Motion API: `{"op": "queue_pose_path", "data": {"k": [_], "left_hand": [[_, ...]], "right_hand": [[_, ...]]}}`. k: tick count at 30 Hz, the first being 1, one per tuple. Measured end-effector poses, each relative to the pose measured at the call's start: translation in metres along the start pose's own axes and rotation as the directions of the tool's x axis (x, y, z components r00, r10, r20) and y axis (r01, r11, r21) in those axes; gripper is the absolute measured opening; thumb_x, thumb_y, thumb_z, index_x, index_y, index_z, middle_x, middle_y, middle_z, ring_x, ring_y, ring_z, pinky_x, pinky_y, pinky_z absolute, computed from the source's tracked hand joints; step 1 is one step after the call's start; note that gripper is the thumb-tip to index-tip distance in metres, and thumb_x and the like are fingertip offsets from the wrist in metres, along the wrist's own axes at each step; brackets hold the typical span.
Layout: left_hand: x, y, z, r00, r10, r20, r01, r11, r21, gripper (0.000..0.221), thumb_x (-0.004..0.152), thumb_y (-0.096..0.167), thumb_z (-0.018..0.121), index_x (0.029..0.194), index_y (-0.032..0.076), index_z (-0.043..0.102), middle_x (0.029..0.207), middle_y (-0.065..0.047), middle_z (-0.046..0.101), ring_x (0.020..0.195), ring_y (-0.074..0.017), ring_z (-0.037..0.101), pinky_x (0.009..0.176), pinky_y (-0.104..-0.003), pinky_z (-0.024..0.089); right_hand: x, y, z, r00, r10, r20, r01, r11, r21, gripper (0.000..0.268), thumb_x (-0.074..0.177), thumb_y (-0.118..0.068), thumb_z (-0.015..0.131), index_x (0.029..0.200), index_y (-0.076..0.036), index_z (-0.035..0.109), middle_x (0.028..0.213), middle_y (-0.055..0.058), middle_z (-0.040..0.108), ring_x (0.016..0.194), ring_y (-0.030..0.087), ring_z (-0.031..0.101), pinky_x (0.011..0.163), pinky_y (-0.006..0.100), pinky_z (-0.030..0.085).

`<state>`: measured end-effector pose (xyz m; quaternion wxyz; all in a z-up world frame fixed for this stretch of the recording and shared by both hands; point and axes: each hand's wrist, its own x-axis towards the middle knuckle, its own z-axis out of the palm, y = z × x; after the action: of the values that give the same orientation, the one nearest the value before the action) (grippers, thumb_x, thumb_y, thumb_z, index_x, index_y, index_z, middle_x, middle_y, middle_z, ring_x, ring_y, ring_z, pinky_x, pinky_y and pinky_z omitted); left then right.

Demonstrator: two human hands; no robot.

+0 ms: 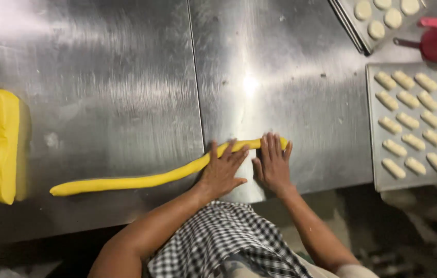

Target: Cutting and portioning yellow dough into smaller pieces on a stainless steel table in a bakery.

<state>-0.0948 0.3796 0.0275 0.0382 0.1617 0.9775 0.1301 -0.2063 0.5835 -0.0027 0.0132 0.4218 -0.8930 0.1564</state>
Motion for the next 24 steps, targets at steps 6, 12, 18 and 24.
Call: {"op": "queue_pose_path", "data": {"k": [6,12,18,24], "left_hand": [[0.068,-0.098,-0.024,0.810,-0.544,-0.219,0.571,0.816,0.085,0.085,0.095,0.069,0.040,0.162,0.017,0.027,0.168,-0.021,0.007,0.151,-0.0542,0.003,0.108,-0.086,0.002],[0.033,-0.144,-0.051,0.531,-0.811,-0.245,0.828,0.559,-0.053,0.091,0.104,0.071,0.029,0.166,0.006,0.021,0.171,-0.026,0.004,0.157,-0.0467,-0.003,0.118,-0.075,-0.007],[-0.090,-0.016,-0.012,0.729,-0.639,-0.244,0.612,0.769,-0.186,0.082,0.106,0.058,0.041,0.160,-0.003,0.028,0.169,-0.027,0.019,0.158,-0.0471,0.013,0.121,-0.075,0.007],[-0.178,-0.016,0.010,0.616,-0.741,-0.266,0.745,0.658,-0.107,0.066,0.105,0.050,0.044,0.159,0.012,0.041,0.171,-0.014,0.027,0.159,-0.0410,0.017,0.117,-0.080,0.006]], "right_hand": [[0.209,0.072,0.007,0.987,0.122,0.104,-0.108,0.985,-0.131,0.075,0.095,-0.055,0.055,0.156,-0.014,0.043,0.161,0.029,0.033,0.143,0.058,0.027,0.109,0.080,0.016],[0.236,0.133,0.020,0.996,0.069,-0.054,-0.060,0.986,0.155,0.070,0.117,-0.041,0.045,0.172,-0.006,0.020,0.177,0.027,0.007,0.163,0.051,0.006,0.129,0.069,0.009],[0.040,0.096,-0.004,0.999,0.022,0.027,-0.025,0.996,0.090,0.068,0.109,-0.034,0.053,0.164,0.000,0.031,0.171,0.022,0.030,0.161,0.042,0.020,0.127,0.068,0.008],[-0.053,0.000,-0.022,0.989,0.052,-0.136,-0.019,0.973,0.230,0.060,0.092,-0.019,0.058,0.150,-0.007,0.048,0.158,0.018,0.045,0.153,0.041,0.037,0.128,0.065,0.011]]}}
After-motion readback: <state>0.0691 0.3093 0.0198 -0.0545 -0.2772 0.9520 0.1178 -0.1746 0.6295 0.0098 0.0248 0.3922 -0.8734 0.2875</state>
